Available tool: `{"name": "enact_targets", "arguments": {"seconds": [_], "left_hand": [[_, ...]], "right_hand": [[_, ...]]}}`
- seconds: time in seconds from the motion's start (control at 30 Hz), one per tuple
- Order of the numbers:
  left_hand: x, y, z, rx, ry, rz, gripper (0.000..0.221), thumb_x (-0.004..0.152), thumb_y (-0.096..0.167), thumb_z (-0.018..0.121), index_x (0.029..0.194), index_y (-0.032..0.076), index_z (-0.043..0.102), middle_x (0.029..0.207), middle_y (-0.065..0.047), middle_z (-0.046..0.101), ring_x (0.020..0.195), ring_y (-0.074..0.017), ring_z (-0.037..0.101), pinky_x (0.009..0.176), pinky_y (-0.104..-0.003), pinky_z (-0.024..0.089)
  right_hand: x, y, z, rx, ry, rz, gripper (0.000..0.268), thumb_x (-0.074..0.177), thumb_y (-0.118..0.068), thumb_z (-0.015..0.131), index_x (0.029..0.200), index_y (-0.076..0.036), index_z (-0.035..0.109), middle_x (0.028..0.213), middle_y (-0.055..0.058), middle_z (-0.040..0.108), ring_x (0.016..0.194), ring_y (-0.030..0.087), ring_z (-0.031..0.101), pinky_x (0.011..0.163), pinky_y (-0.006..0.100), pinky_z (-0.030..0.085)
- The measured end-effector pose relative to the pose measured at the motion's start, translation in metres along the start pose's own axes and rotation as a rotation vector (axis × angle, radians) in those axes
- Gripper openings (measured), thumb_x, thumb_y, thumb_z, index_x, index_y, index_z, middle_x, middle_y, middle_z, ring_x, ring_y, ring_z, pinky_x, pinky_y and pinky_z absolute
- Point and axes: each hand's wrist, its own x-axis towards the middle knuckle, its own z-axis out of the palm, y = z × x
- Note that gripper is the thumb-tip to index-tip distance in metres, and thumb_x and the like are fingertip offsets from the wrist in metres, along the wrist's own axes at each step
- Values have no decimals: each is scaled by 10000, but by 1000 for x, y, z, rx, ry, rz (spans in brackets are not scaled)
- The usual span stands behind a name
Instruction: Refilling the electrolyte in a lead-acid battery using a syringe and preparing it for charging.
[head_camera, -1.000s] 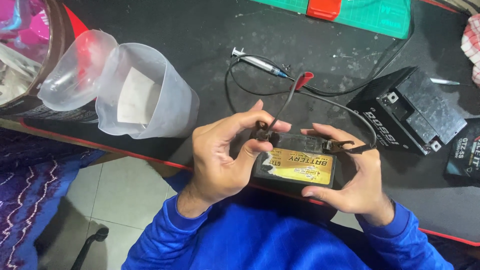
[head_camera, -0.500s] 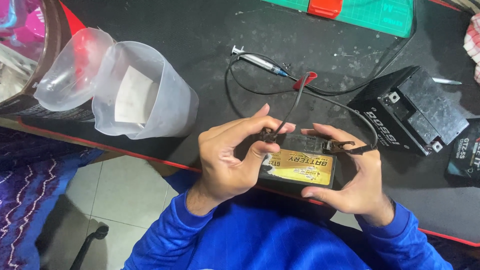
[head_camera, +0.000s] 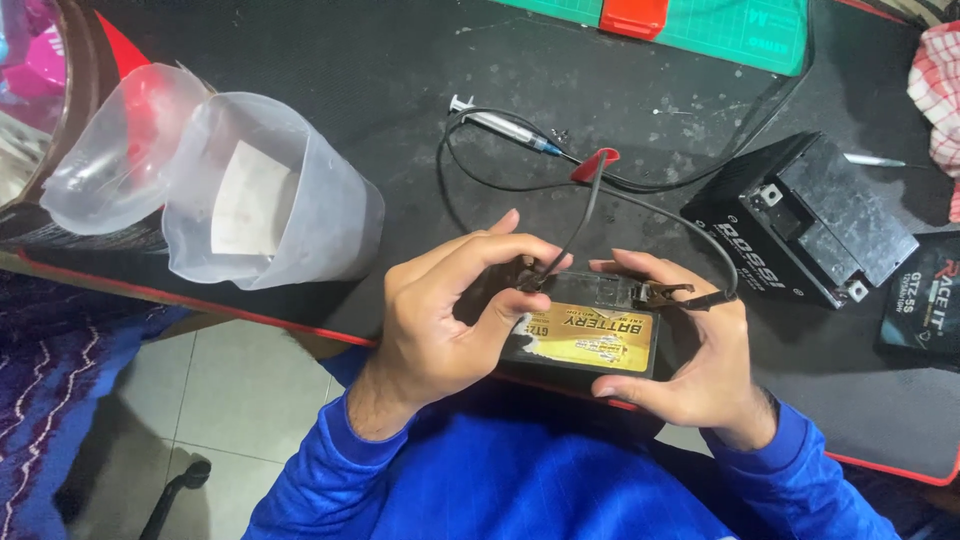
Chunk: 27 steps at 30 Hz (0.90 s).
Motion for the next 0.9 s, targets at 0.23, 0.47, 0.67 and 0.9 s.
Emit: {"name": "enact_targets", "arguments": {"seconds": [0.23,0.47,0.67,0.9], "left_hand": [[1,1,-3,62,-23,-17,244,972,80,679,1190,-24,646,1109,-135,761,1017,-248,782,1160,-478,578],[1,-2,2,33,-17,4,170,977,43,641,1125,-40,643,1051,-169,748,982,-301,769,1168,-569,564],[-7,-13,-3,42,-263,-126,1255,583,547,918,1536,-1,312,1532,-215,546,1456,-351,565,1327,-580,281],[-18,-28,1,56,-349,-298,814,648,440,935,1286,89,569,1228,-64,683,1093,-212,727,971,-318,559]], "right_hand": [[0,0,-2,20,-3,4,1012,613,-499,857,1409,22,515,1270,199,719,1218,279,724,1092,373,539],[2,-6,-9,31,-39,15,1088,625,-498,869,1476,10,421,1316,204,713,1238,256,720,1116,350,527],[7,-6,-6,-4,-140,171,1095,622,-479,905,1495,-61,393,1334,111,731,1228,198,732,990,299,553],[14,-10,-2,-147,-55,163,742,560,-424,945,1210,-165,697,1087,-46,800,887,85,807,783,223,609]]}}
